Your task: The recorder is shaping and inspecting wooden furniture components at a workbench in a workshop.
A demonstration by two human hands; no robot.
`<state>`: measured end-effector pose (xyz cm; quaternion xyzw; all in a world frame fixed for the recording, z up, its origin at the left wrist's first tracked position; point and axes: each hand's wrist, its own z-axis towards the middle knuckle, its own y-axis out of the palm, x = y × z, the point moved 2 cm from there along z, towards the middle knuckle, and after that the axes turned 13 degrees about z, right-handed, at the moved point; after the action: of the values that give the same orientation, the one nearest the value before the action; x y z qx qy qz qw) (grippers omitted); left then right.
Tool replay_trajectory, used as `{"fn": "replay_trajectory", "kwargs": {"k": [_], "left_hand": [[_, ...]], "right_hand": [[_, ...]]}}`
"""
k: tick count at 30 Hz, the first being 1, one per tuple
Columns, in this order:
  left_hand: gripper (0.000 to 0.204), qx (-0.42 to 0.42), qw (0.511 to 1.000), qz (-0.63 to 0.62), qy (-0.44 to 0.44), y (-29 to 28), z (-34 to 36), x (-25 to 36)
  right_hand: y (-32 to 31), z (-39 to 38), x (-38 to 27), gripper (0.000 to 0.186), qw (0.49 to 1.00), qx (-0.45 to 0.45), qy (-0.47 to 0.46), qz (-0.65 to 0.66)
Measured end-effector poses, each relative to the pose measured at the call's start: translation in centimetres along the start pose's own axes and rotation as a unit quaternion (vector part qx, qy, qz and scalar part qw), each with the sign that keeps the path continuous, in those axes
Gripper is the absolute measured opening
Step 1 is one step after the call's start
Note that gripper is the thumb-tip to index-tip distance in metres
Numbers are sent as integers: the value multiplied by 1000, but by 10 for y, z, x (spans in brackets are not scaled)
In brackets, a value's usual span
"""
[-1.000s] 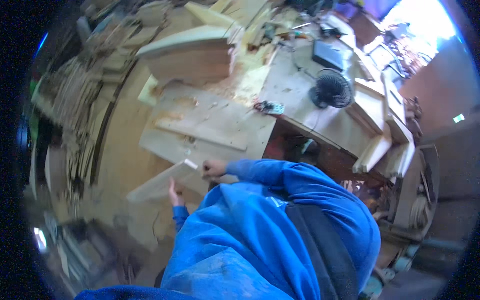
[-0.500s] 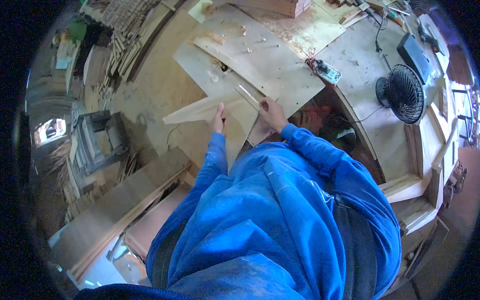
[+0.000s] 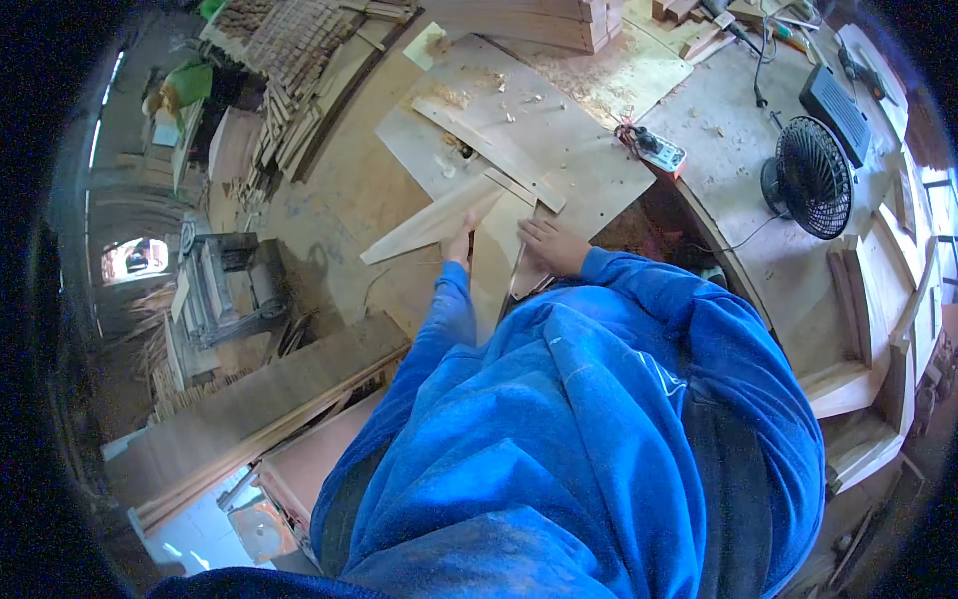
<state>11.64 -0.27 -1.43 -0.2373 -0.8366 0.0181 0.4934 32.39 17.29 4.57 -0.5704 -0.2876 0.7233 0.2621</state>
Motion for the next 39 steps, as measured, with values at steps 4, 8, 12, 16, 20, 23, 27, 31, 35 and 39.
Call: {"fn": "replay_trajectory", "kwargs": {"k": [4,8,12,16,20,23,27,31,35,39], "left_hand": [[81,-85,989,119,34,-15,-32,21],[87,-48,959,280,11,3,-32,23],[84,-32,962,272,4,5,-20,24],[77,-43,968,248,-7,1,8,0],[73,-30,957,288,4,-4,17,-8],[73,-55,965,257,26,7,-3,18],[70,-20,961,275,35,9,-23,51],[65,-5,954,296,40,-8,-9,54],[65,7,957,282,68,-9,2,62],[68,-11,969,235,71,-14,24,67]], "right_hand": [[-8,16,-12,65,1000,2,-12,-14],[4,24,-3,57,999,-16,-7,-49],[-15,28,-6,42,997,16,39,71],[-25,38,-16,31,963,22,230,142],[-26,49,-20,37,922,72,211,316],[-4,51,0,44,865,71,279,411],[33,52,35,45,914,93,242,312],[26,77,21,44,846,47,328,417],[34,91,32,43,853,63,335,396],[41,109,44,42,872,88,323,357]]}}
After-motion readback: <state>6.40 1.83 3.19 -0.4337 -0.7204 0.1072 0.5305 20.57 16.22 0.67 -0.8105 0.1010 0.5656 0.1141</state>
